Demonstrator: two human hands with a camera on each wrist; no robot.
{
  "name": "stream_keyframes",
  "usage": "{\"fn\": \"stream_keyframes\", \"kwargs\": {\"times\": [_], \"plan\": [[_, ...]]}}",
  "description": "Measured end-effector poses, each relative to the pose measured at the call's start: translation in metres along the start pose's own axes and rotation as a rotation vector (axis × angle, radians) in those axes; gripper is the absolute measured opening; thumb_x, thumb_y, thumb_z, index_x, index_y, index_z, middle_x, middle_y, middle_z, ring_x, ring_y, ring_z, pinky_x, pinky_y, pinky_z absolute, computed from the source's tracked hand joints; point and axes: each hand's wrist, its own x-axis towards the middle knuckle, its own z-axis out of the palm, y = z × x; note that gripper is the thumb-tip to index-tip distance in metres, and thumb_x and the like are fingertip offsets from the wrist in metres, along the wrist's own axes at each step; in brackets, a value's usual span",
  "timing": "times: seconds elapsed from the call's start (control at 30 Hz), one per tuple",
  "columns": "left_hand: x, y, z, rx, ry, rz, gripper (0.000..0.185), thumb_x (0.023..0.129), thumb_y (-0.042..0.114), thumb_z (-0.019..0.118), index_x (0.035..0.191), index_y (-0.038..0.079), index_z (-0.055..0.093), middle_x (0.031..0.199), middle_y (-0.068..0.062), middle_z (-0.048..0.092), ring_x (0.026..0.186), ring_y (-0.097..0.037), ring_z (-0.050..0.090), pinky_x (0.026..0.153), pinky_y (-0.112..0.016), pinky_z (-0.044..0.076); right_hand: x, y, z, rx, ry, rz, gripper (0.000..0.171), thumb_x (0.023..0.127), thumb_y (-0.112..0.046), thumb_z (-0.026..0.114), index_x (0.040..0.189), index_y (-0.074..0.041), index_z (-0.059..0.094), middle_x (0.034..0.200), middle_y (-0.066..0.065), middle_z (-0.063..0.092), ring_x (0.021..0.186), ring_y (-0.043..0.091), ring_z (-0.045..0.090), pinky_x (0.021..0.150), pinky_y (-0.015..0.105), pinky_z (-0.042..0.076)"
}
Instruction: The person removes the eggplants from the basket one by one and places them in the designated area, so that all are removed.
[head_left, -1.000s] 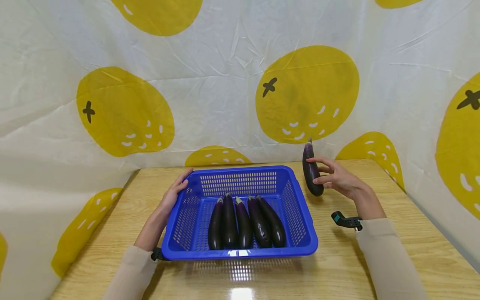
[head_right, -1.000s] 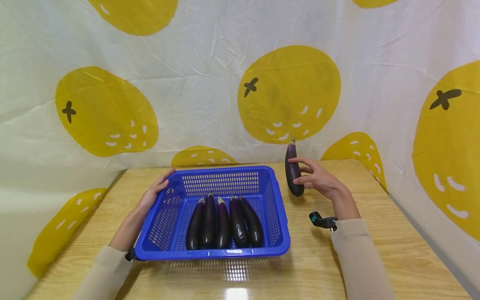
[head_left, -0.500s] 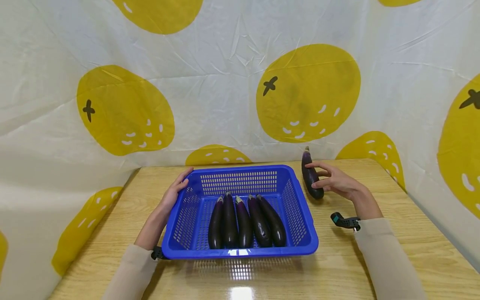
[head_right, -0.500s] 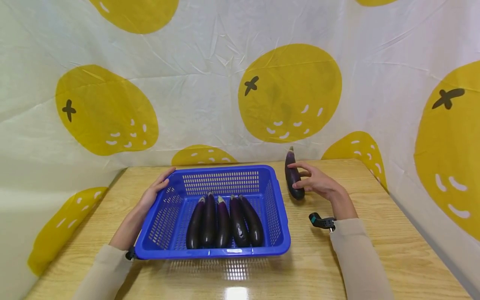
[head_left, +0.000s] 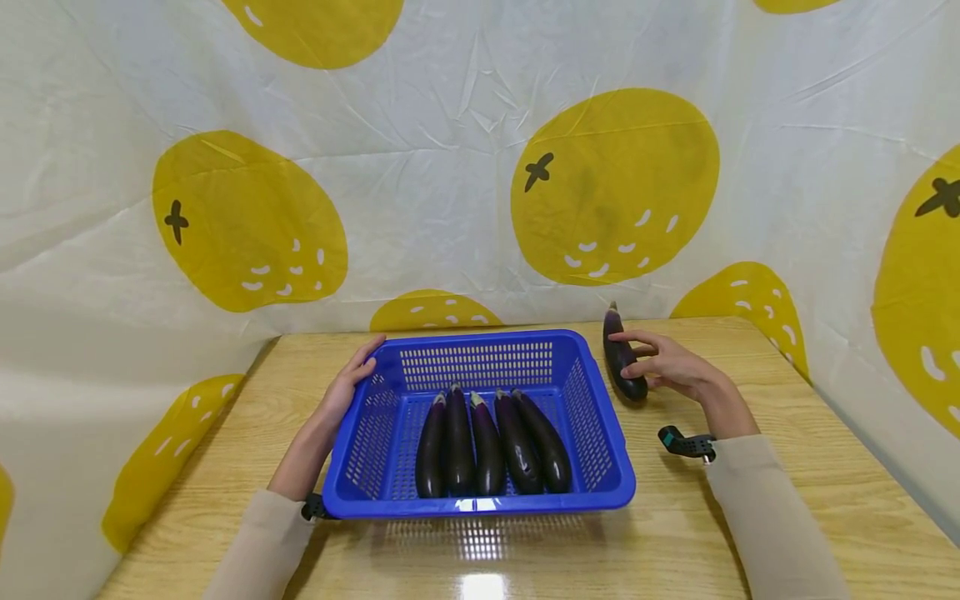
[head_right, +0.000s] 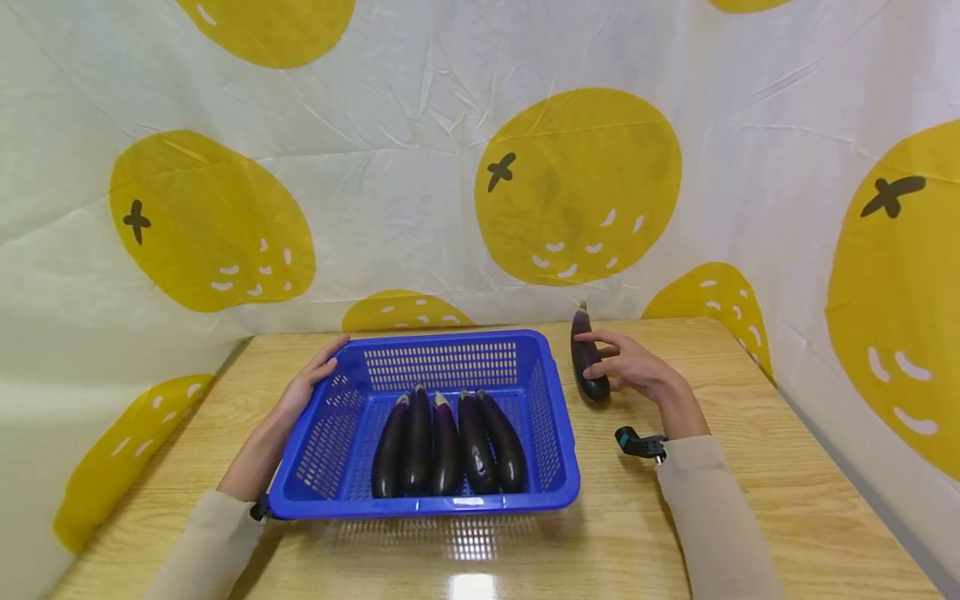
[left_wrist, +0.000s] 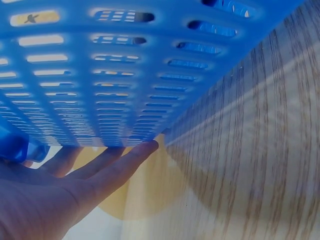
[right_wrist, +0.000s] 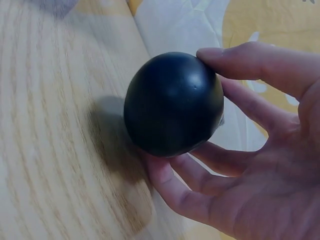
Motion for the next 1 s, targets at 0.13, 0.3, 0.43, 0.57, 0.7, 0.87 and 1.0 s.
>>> {"fn": "stream_keyframes", "kwargs": {"times": [0.13,0.3,0.43,0.57,0.7,0.87,1.0], "plan": [[0.0002,0.001,0.0005,-0.001,0.001,-0.007,0.054,0.115,0.03,0.026,0.167,0.027,0.015,0.175,-0.004,0.01,0.158,-0.029,0.015,0.126,-0.049,0.014,0.0012,0.0014,0.0007,-0.005,0.007,0.016,0.077,0.094,-0.014,0.07,0.162,-0.012,0.032,0.161,0.034,0.023,0.117,0.036,0.048,0.075,0.033,0.046],[-0.0001,0.0015,0.0005,0.01,0.005,-0.014,0.054,0.115,0.032,0.026,0.167,0.028,0.015,0.175,-0.003,0.01,0.158,-0.029,0.016,0.126,-0.049,0.016,0.0023,0.0018,0.0005,-0.007,0.015,0.031,0.076,0.096,-0.015,0.069,0.162,-0.011,0.032,0.161,0.035,0.022,0.118,0.036,0.047,0.071,0.032,0.044],[-0.0004,0.0013,0.0003,0.015,0.009,-0.016,0.054,0.115,0.032,0.026,0.167,0.029,0.015,0.175,-0.002,0.01,0.158,-0.029,0.016,0.125,-0.047,0.018,0.0035,0.0017,0.0002,-0.027,0.021,0.032,0.075,0.097,-0.017,0.068,0.162,-0.01,0.032,0.161,0.036,0.022,0.118,0.036,0.047,0.069,0.031,0.044],[-0.0001,0.0016,0.0004,0.012,0.009,-0.014,0.054,0.115,0.032,0.026,0.167,0.028,0.016,0.175,-0.003,0.009,0.158,-0.03,0.015,0.127,-0.051,0.015,0.0046,0.0022,-0.0003,-0.044,0.024,0.031,0.075,0.097,-0.018,0.068,0.162,-0.009,0.032,0.161,0.037,0.023,0.117,0.035,0.049,0.067,0.029,0.044],[0.0002,0.0018,0.0008,0.009,0.008,-0.01,0.054,0.115,0.031,0.026,0.167,0.027,0.016,0.175,-0.004,0.009,0.158,-0.032,0.015,0.127,-0.053,0.014,0.0048,0.0034,-0.0003,-0.041,0.023,0.028,0.074,0.098,-0.019,0.068,0.161,-0.008,0.032,0.162,0.036,0.023,0.123,0.038,0.047,0.07,0.031,0.045],[-0.0003,0.0018,0.0007,0.021,0.008,-0.009,0.054,0.115,0.033,0.026,0.167,0.028,0.015,0.175,-0.004,0.009,0.158,-0.031,0.016,0.124,-0.046,0.019,0.003,0.0047,-0.0006,-0.052,0.012,-0.005,0.064,0.1,-0.018,0.065,0.157,-0.005,0.039,0.163,0.031,0.026,0.134,0.045,0.045,0.089,0.042,0.052],[-0.0012,0.0022,0.0008,0.031,0.01,-0.01,0.054,0.115,0.033,0.026,0.167,0.029,0.015,0.175,-0.004,0.01,0.157,-0.03,0.018,0.117,-0.035,0.028,0.0013,0.0028,-0.0006,-0.089,0.011,-0.013,0.059,0.101,-0.018,0.063,0.155,-0.004,0.043,0.162,0.032,0.028,0.138,0.05,0.043,0.099,0.055,0.051]]}}
